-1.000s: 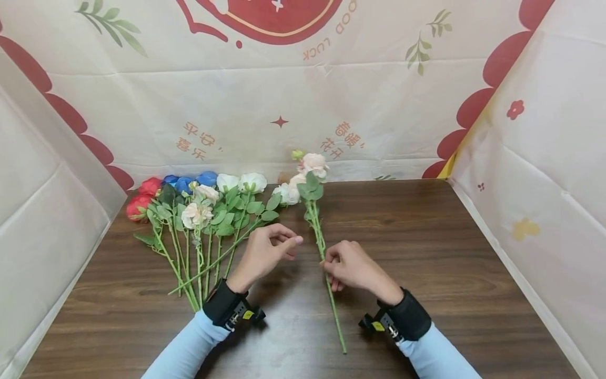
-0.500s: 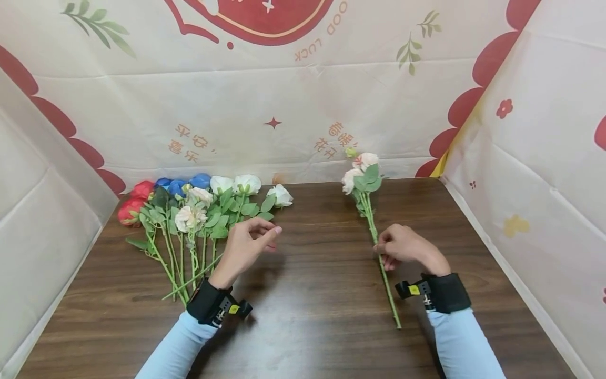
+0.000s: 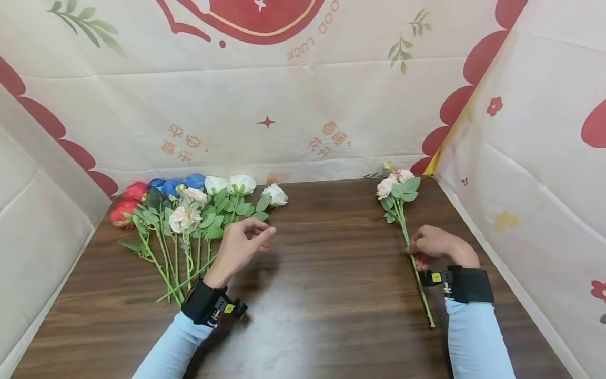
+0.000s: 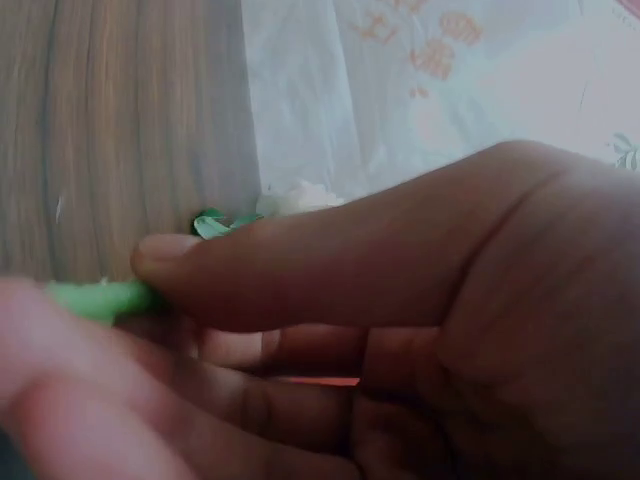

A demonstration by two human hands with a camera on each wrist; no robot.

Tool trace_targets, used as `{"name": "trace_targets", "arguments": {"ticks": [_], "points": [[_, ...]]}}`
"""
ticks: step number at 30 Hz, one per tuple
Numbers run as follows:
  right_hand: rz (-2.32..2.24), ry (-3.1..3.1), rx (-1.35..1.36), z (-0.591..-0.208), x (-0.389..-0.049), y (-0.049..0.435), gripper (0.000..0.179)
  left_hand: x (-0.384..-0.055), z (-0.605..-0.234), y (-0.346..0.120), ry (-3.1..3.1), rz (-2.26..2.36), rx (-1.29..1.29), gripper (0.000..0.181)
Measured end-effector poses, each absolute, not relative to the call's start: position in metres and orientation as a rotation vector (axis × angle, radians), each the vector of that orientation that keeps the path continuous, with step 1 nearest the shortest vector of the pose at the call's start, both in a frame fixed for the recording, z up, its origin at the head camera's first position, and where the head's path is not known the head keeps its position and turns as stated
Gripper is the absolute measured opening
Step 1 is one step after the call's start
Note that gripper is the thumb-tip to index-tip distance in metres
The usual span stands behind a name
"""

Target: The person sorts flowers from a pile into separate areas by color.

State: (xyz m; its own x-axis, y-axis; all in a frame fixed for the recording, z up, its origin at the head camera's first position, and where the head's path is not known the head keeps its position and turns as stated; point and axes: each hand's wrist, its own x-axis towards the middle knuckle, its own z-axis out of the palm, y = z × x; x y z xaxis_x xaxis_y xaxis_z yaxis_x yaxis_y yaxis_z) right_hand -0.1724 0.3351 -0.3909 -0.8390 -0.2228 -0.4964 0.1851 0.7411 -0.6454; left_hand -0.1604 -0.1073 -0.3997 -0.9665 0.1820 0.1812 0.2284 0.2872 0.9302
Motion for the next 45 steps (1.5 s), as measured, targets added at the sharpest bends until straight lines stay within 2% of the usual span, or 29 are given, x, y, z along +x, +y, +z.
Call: {"name": "trace_targets", "arguments": {"ticks": [12,31,38,45], "points": [[-0.803,2.518,0.083,-0.398,-0.171,0.352,0.013,-0.161,-0.403,-0.104,-2.531,-1.785,-0.384,0.021],[-0.592,2.628,0.132,-0.395,-0.176,0.362,0.021,-0.161,-0.404,-0.104,-2.604,-1.684,-0.394,0.02],[-0.497,2.862,0.082,-0.381,-0.172,0.349,0.028,-0.163,-0.404,-0.105,-2.632,-1.636,-0.431,0.017],[-0.554,3.025,-0.11,-0.365,-0.172,0.301,0.027,-0.162,-0.406,-0.104,-2.651,-1.509,-0.463,0.016]]}}
